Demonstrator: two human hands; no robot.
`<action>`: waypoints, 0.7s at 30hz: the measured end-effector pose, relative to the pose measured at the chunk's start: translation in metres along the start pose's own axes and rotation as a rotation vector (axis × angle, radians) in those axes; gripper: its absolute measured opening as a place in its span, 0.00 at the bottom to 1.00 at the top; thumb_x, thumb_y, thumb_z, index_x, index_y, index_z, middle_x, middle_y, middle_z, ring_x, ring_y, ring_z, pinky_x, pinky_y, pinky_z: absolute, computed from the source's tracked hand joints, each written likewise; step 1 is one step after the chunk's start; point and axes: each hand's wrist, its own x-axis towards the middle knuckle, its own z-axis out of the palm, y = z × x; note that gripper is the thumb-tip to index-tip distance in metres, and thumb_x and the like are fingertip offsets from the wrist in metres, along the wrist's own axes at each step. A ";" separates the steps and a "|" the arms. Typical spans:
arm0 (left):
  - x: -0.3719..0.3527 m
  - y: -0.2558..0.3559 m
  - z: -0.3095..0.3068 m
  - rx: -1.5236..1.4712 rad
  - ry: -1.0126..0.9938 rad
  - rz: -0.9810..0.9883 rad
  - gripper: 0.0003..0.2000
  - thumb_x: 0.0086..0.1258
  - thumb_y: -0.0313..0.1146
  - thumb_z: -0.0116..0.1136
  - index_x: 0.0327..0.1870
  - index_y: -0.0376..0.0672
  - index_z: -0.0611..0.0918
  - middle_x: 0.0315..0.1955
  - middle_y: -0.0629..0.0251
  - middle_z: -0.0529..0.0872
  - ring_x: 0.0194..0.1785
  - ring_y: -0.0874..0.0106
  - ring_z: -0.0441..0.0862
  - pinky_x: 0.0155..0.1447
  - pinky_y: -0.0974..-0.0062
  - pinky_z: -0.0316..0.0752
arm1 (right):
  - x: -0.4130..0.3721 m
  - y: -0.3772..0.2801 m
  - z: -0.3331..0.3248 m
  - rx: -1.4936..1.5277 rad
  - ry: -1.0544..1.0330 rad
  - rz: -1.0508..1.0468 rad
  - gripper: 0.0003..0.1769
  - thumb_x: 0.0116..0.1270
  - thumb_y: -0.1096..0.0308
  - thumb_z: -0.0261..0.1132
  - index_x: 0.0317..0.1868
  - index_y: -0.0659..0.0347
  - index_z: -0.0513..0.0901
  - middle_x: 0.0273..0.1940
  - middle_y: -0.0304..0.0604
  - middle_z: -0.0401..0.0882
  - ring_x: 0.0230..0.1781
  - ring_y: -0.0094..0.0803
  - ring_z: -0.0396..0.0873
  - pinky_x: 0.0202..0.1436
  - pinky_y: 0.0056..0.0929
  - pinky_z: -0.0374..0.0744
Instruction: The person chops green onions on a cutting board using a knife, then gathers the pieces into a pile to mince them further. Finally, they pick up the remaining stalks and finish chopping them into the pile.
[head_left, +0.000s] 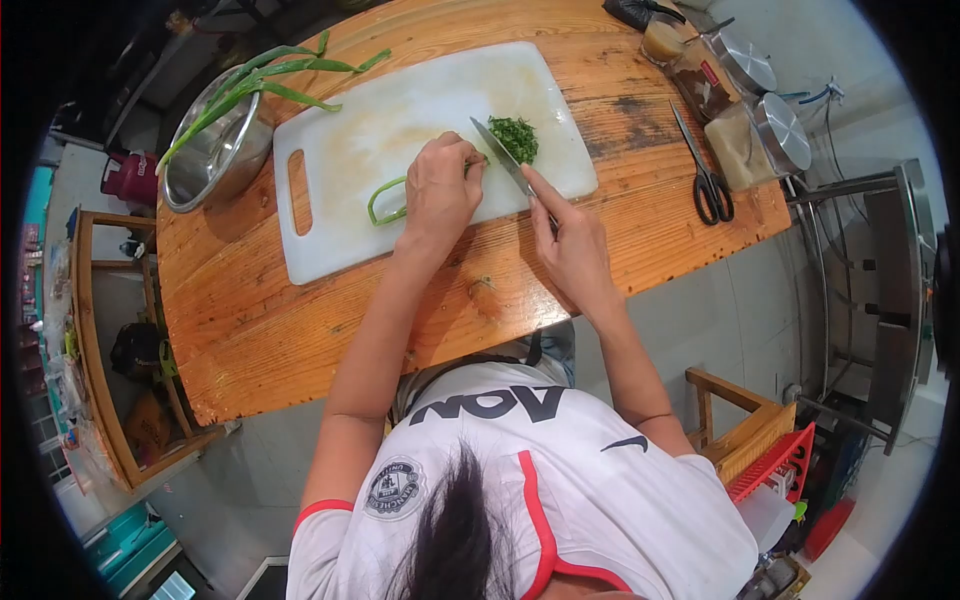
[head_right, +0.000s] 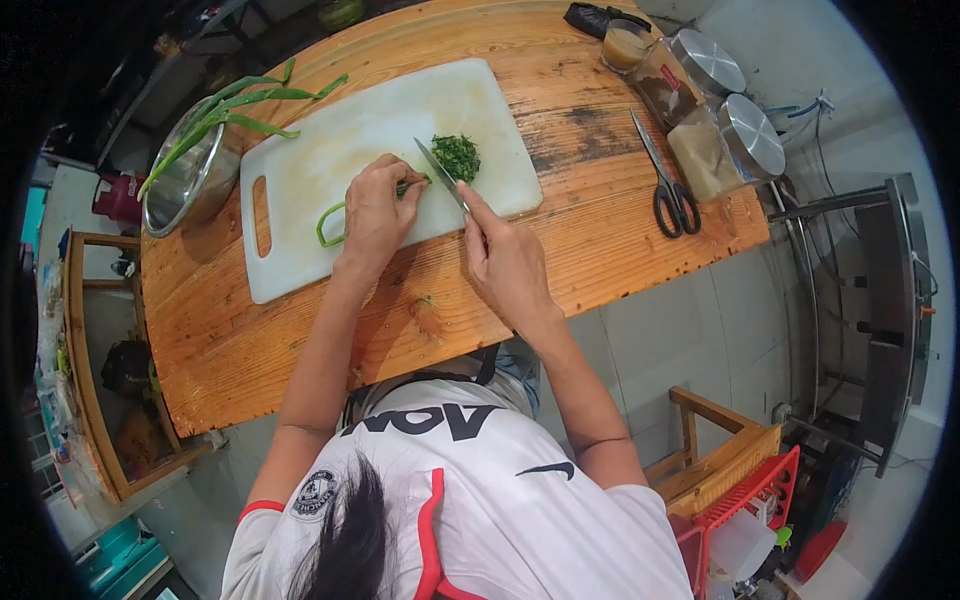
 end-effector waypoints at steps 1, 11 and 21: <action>-0.001 0.001 0.000 0.003 0.000 -0.001 0.02 0.60 0.22 0.66 0.32 0.35 0.88 0.33 0.53 0.84 0.41 0.51 0.83 0.47 0.57 0.77 | -0.002 -0.001 -0.003 0.011 0.023 0.002 0.22 0.75 0.70 0.60 0.68 0.57 0.80 0.23 0.59 0.78 0.22 0.55 0.80 0.29 0.48 0.75; -0.002 0.003 0.003 0.049 0.024 0.040 0.01 0.61 0.21 0.64 0.31 0.34 0.85 0.32 0.52 0.83 0.40 0.51 0.82 0.47 0.56 0.78 | -0.003 -0.006 0.005 -0.118 -0.033 -0.056 0.23 0.74 0.70 0.61 0.68 0.56 0.79 0.22 0.58 0.79 0.22 0.54 0.80 0.29 0.49 0.77; 0.003 0.001 -0.004 0.070 -0.016 -0.027 0.04 0.59 0.26 0.70 0.33 0.38 0.90 0.32 0.55 0.90 0.34 0.56 0.87 0.43 0.63 0.80 | 0.009 -0.012 -0.009 -0.002 0.021 -0.006 0.22 0.74 0.72 0.61 0.67 0.57 0.80 0.22 0.59 0.78 0.22 0.53 0.80 0.29 0.45 0.76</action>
